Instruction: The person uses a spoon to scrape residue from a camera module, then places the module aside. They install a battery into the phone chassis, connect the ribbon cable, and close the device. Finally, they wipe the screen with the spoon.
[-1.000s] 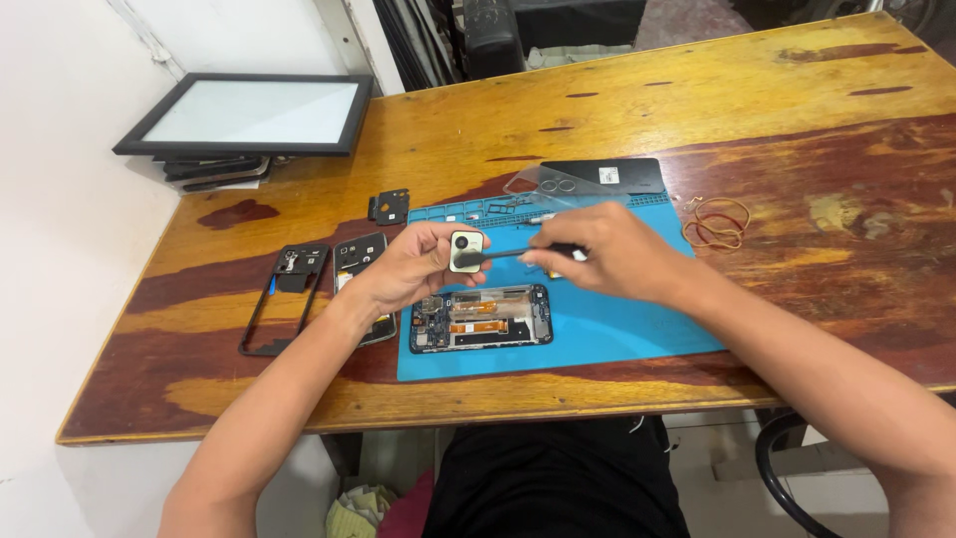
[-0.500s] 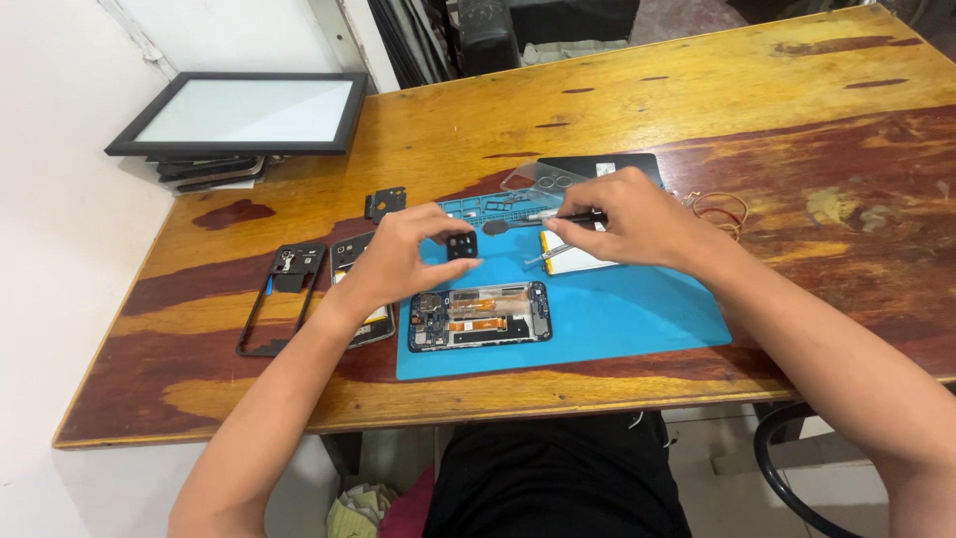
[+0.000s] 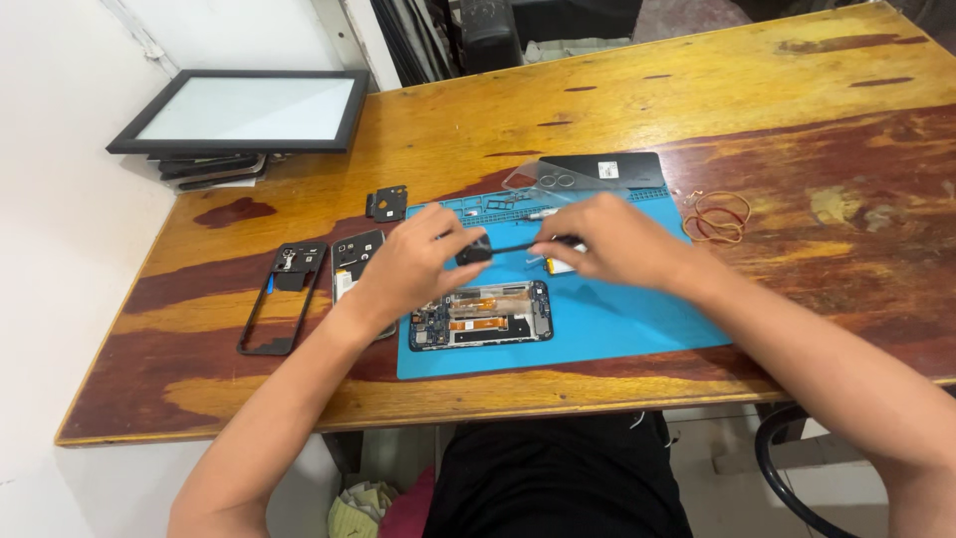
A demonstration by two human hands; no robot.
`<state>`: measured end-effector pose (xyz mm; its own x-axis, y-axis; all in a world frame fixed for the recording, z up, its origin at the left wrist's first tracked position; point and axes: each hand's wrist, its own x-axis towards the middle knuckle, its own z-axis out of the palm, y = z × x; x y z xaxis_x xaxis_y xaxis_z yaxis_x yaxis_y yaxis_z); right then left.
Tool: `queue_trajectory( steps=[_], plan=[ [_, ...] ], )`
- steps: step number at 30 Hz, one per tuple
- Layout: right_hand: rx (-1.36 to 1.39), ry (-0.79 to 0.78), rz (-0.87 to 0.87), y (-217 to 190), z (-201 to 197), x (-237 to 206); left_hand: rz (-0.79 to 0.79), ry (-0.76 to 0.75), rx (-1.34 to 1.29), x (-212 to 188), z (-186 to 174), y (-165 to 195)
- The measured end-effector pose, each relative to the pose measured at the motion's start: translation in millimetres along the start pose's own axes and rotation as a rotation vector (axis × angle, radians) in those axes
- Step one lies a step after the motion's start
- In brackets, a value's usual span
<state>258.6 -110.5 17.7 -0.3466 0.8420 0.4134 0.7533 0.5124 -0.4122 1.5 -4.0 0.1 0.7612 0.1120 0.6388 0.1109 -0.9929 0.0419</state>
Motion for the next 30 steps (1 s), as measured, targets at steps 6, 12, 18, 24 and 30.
queue_trajectory(
  steps=[6,12,18,24,30],
  plan=[
    [-0.020,-0.027,0.061,-4.5,7.6,-1.4,0.031,-0.045,0.028,-2.6,0.0,-0.5],
    [0.008,-0.031,0.031,2.1,-2.4,-0.3,0.022,-0.025,0.022,-0.9,-3.6,-2.6],
    [-0.055,-0.020,0.044,-6.9,9.9,-1.6,0.061,-0.049,0.049,-1.7,-0.8,3.9],
    [-0.045,0.021,0.070,3.5,-7.7,-1.2,0.023,-0.037,0.042,-3.0,-2.8,-1.6],
    [-0.010,0.008,0.065,-0.2,6.1,-4.4,-0.009,-0.029,0.038,-3.8,-5.3,-4.1]
  ],
)
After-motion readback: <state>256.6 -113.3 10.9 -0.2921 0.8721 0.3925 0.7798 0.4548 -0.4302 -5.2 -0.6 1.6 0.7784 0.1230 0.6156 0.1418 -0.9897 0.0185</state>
